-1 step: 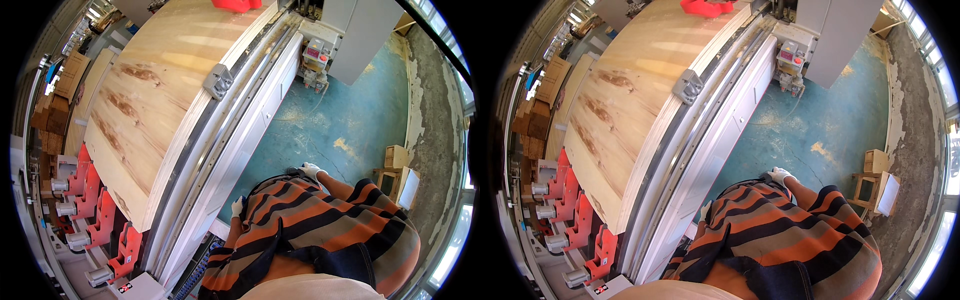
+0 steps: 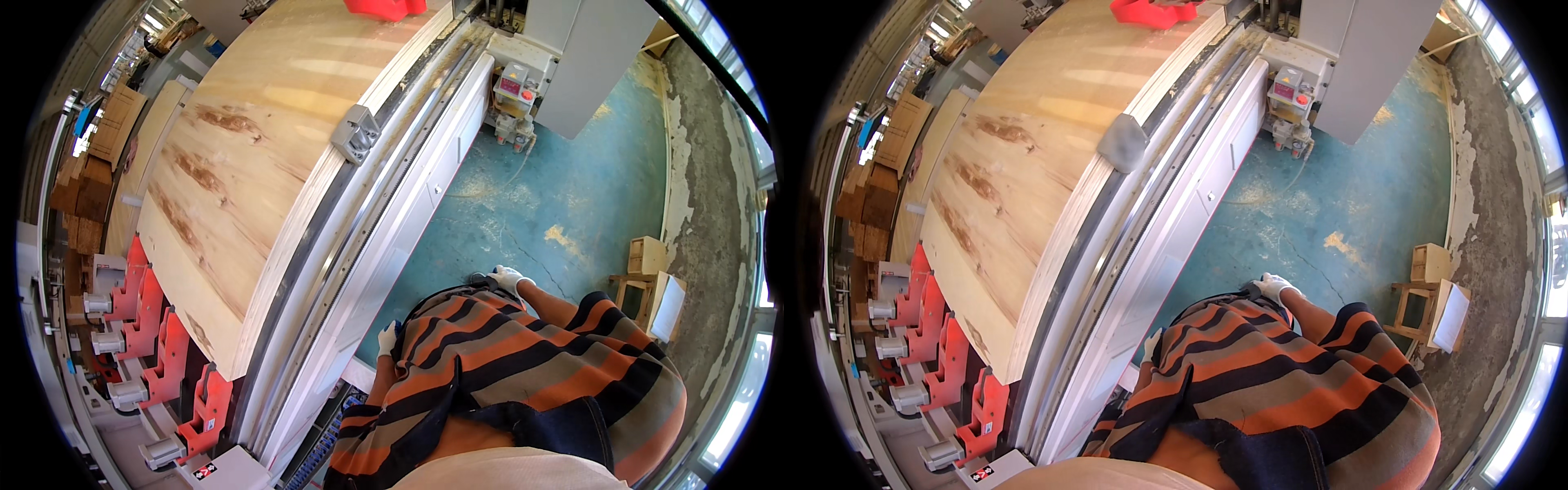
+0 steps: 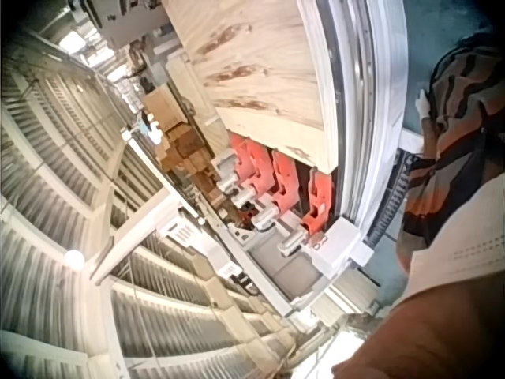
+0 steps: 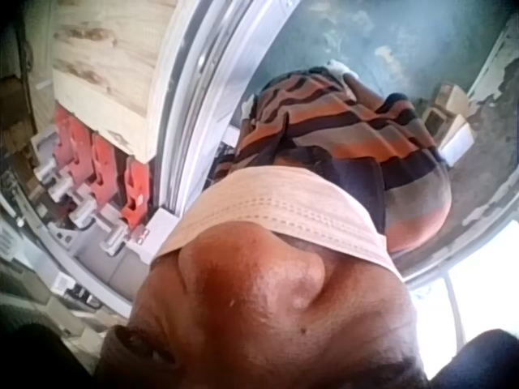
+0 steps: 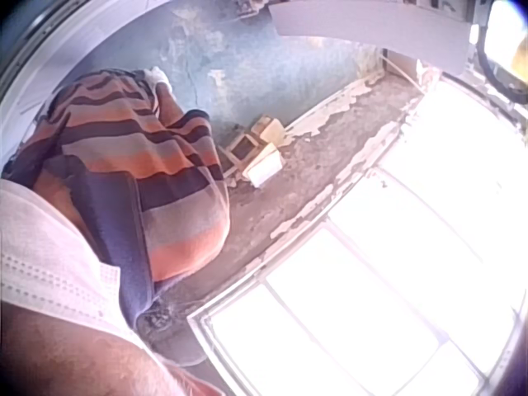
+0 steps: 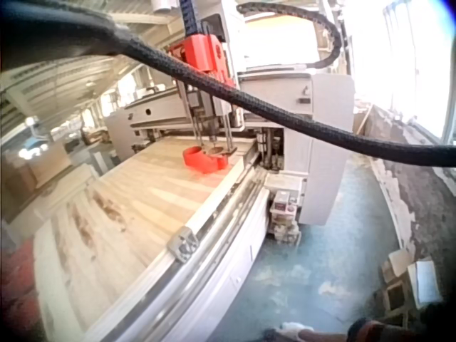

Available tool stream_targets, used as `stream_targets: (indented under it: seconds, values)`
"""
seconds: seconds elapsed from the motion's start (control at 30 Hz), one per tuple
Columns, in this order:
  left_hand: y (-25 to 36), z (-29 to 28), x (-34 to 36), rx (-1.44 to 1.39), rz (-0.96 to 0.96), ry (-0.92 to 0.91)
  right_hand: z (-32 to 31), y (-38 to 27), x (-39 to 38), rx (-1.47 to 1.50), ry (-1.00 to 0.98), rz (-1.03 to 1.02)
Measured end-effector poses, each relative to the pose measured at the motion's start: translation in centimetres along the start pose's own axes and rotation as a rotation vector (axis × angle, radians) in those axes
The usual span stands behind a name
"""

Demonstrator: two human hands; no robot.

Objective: The person monitors a large piece of wood being processed by an automated industrial saw.

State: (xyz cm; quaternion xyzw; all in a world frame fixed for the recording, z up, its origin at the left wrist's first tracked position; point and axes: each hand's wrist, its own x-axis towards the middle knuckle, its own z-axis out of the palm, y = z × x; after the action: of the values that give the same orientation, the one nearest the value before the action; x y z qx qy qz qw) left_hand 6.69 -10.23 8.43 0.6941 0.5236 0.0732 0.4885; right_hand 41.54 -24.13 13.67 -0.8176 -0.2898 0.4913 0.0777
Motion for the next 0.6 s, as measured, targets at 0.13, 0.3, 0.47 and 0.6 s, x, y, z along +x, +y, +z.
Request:
stream_targets:
  seconds: [0.13,0.3,0.47,0.6]
  values:
    - [2.1,-0.6,-0.4,-0.133,-0.129,-0.011,0.6,0.9,0.7,0.025,-0.010,0.028]
    - [1.7,-1.1,-0.8,-0.080,-0.127,-0.038,0.5,0.3,0.3,-0.024,-0.031,-0.020]
    - [1.6,-0.9,-0.7,0.051,0.055,-0.012,3.2,4.6,5.0,-0.154,-0.031,-0.156]
    - [1.8,-1.0,-0.8,0.090,0.057,-0.012,3.2,4.6,4.9,-0.142,-0.042,-0.150]
